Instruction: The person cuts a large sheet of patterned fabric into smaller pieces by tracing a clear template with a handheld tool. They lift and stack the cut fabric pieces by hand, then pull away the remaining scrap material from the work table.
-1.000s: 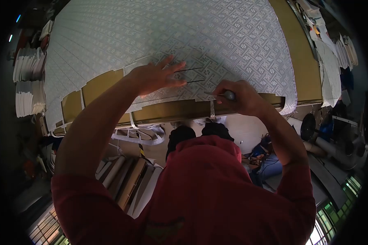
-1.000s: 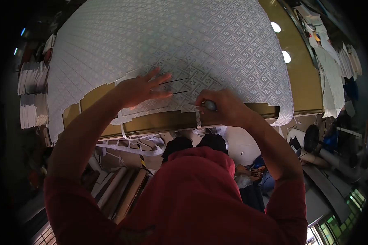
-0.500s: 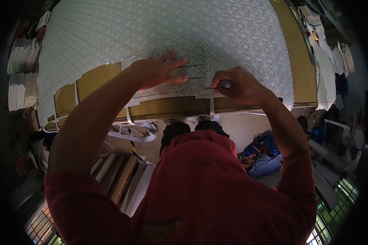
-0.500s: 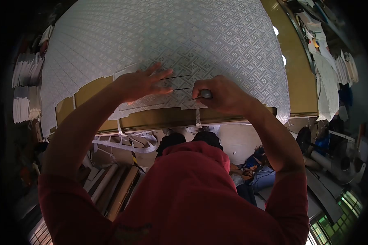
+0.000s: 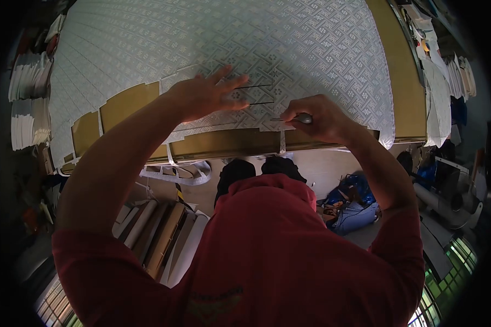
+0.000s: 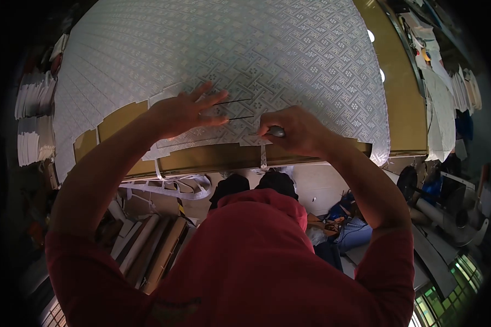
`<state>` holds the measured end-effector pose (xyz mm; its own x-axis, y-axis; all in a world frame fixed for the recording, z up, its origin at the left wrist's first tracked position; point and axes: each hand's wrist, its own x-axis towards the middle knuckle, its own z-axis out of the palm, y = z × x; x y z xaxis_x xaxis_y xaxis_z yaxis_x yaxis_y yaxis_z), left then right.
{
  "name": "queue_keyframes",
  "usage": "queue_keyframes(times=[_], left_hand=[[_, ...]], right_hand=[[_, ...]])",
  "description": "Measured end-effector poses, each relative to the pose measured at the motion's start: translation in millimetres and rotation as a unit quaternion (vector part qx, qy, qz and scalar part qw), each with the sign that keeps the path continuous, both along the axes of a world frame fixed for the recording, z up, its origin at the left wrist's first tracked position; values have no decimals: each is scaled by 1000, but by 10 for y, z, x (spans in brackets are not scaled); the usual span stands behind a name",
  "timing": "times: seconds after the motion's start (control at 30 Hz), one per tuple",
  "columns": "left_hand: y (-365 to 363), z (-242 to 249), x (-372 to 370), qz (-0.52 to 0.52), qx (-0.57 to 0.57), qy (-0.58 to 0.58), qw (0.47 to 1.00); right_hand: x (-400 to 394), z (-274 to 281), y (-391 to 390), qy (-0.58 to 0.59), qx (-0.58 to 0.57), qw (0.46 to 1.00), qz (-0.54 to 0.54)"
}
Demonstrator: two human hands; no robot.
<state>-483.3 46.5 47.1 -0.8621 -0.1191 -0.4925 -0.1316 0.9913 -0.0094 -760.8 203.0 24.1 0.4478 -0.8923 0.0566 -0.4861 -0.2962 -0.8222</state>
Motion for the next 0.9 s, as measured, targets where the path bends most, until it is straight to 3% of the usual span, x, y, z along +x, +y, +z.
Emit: queue_keyframes(times=[0.07, 0.2, 0.37, 0.57, 0.73, 0.8, 0.9], left_hand=[[0, 69, -47, 10, 14, -23, 1000], [-4, 89, -67, 11, 19, -42, 999], [-31, 67, -50, 2, 22, -42, 999], [-65, 19, 6, 27, 53, -15, 998], [-94, -10, 16, 24, 71, -8, 997], [-151, -110, 68, -31, 54, 25, 998], [-163, -27, 26, 13, 97, -32, 995]], right_hand=[[70, -159, 51, -83, 28, 996, -32], [532, -246, -11, -94, -15, 995, -37], [655, -92, -50, -27, 31, 997, -58], [734, -297, -81, -76, -11, 996, -49], [1956, -512, -406, -68, -22, 997, -23], [2508, -487, -478, -46, -129, 986, -94], [2613, -408, -394, -21, -64, 994, -85]])
